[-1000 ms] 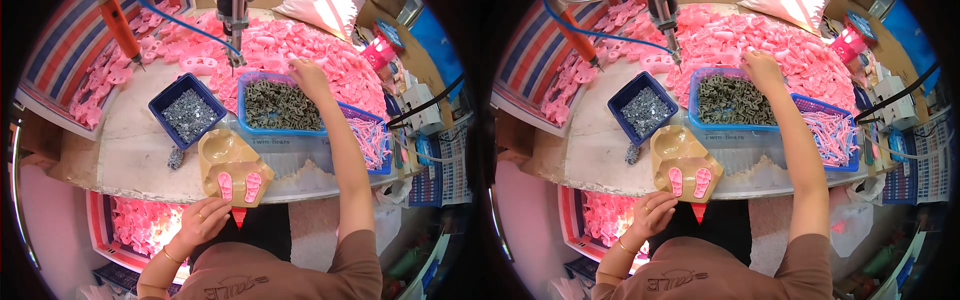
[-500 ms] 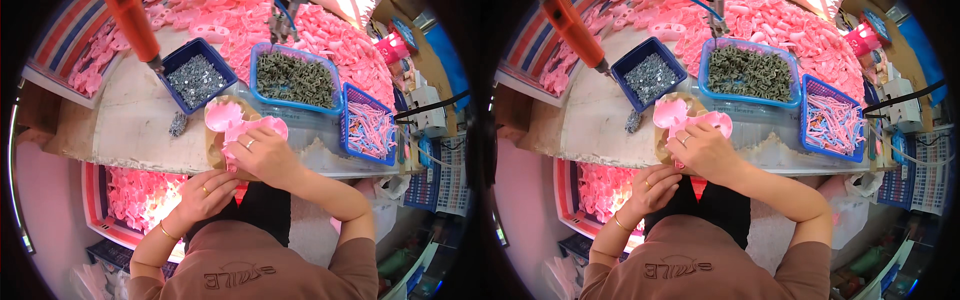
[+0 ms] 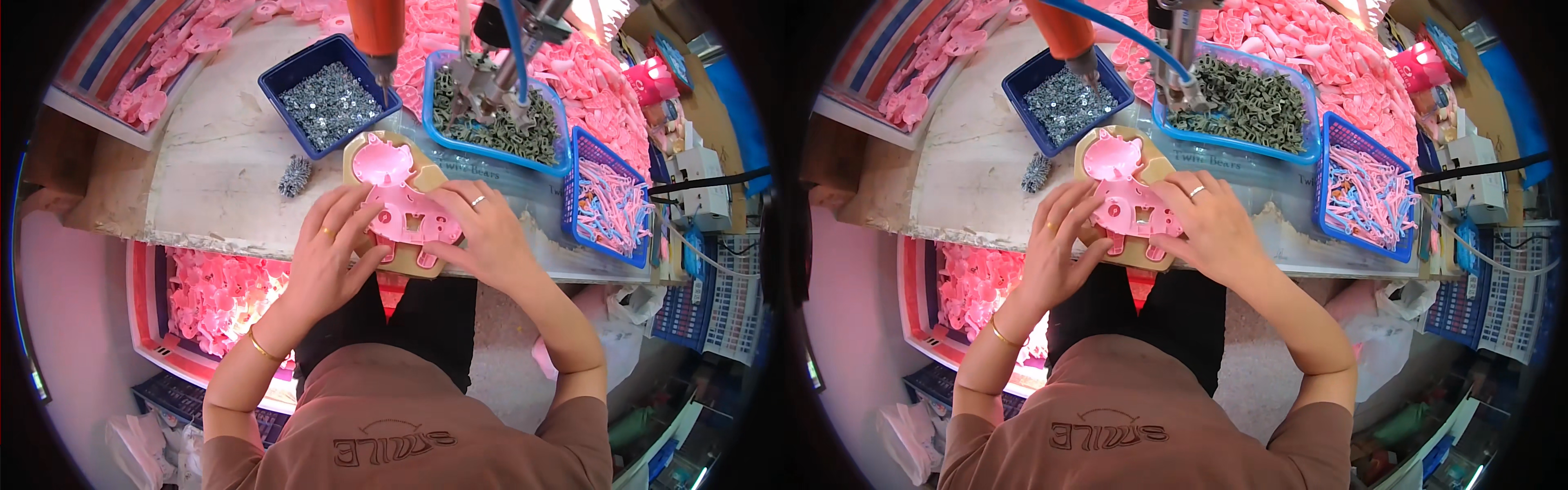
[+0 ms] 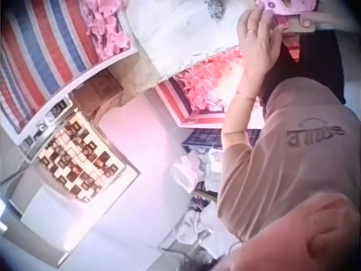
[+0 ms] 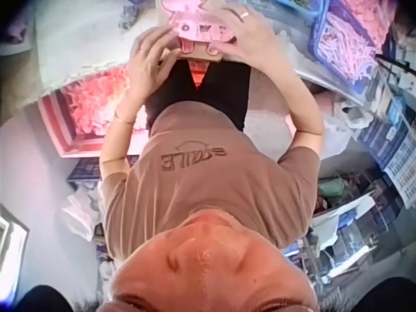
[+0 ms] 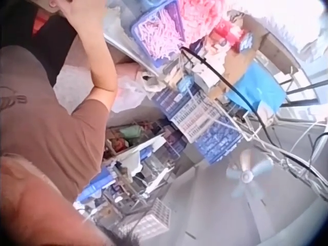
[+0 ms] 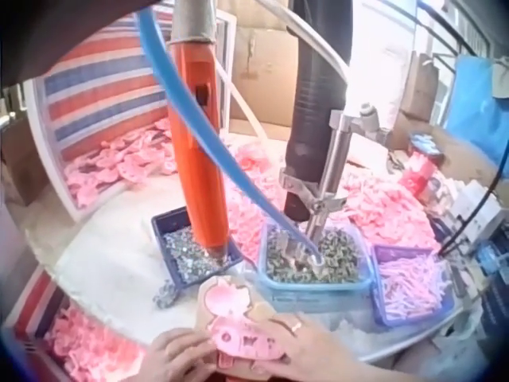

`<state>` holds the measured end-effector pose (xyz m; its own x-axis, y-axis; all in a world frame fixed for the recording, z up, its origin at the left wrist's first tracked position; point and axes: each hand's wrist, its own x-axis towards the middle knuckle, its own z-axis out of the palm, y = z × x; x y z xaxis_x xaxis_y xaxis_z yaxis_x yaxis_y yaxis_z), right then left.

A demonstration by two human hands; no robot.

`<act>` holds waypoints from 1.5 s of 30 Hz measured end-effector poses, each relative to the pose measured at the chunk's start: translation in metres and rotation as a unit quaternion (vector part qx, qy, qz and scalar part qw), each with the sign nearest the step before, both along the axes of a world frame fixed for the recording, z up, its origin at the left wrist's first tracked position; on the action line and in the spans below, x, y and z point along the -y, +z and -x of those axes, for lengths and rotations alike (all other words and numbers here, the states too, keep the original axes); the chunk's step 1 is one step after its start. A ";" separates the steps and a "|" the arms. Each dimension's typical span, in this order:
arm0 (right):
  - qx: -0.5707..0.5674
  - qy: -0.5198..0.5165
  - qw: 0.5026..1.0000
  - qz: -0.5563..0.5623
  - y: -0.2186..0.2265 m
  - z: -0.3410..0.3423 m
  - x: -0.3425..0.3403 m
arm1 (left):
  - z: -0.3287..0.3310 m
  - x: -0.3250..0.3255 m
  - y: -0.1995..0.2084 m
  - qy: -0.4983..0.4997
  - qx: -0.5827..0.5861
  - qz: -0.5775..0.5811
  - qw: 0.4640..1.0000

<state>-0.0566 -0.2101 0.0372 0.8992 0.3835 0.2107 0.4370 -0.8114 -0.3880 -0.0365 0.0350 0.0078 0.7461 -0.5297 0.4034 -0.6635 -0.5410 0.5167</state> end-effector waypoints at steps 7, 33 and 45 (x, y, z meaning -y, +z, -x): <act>-0.006 -0.037 0.999 -0.017 0.000 0.008 -0.007 | -0.015 0.014 -0.001 -0.046 -0.016 -0.034 0.998; 0.091 -0.029 0.995 -0.033 -0.030 0.012 0.001 | -0.026 0.017 0.003 -0.080 -0.002 -0.088 0.993; 0.052 -0.152 0.983 -0.088 -0.008 -0.071 0.072 | -0.024 0.018 0.004 -0.077 -0.002 -0.106 0.991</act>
<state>0.0145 -0.2822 0.0294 0.9366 0.0489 0.3470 0.2291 -0.8347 -0.5009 -0.0126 0.0168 0.0115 0.6509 -0.7107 0.2670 -0.7449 -0.5299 0.4053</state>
